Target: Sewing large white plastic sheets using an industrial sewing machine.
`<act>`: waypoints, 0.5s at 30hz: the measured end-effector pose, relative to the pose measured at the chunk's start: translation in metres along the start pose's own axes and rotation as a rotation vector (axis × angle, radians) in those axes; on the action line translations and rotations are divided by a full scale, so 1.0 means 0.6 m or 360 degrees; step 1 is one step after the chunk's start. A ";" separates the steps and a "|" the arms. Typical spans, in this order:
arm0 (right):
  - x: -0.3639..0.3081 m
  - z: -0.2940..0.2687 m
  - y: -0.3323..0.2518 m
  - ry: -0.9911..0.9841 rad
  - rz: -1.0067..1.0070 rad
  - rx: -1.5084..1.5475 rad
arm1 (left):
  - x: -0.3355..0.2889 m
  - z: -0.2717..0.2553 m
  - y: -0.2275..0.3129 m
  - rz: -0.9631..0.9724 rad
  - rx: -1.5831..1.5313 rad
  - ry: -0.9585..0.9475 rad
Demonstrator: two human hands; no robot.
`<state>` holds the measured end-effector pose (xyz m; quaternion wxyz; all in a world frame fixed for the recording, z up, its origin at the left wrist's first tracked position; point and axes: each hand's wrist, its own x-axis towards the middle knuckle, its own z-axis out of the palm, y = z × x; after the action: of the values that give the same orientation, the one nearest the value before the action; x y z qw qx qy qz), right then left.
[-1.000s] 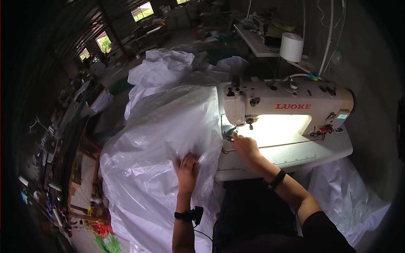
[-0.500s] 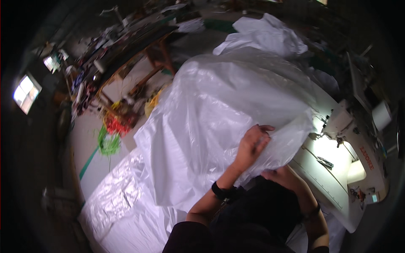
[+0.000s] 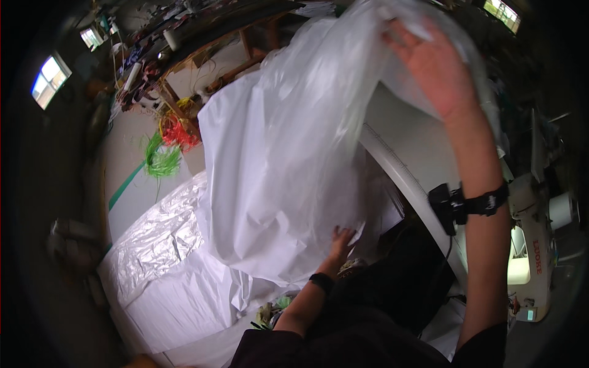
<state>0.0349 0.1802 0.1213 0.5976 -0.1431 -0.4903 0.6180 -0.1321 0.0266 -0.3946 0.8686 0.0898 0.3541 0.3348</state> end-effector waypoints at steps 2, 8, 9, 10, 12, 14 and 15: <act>0.007 -0.001 -0.030 0.0335 -0.0431 -0.0256 | 0.005 -0.083 0.038 0.0649 0.0468 -0.0265; -0.013 -0.036 -0.105 0.0470 -0.0550 -0.0206 | -0.116 -0.276 0.314 0.1318 0.1476 0.1209; -0.013 -0.046 -0.112 0.0483 -0.0546 -0.0200 | -0.124 -0.283 0.390 0.1439 0.1168 0.1257; -0.012 -0.055 -0.119 0.0754 -0.0555 -0.0315 | -0.127 -0.277 0.470 0.1570 0.0928 0.1258; -0.006 -0.073 -0.130 0.1004 -0.0562 -0.0487 | -0.124 -0.229 0.625 0.1835 0.0535 0.1196; 0.007 -0.081 -0.138 0.0949 -0.0543 -0.0476 | -0.118 -0.142 0.722 0.2066 0.0264 0.1062; 0.014 -0.082 -0.139 0.0905 -0.0522 -0.0472 | -0.111 -0.091 0.733 0.2174 0.0175 0.0949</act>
<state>0.1202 0.1928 0.1661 0.7740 -0.3141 -0.4053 0.3715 -0.4319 0.3135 -0.2248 0.3287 0.2384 0.4563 0.7918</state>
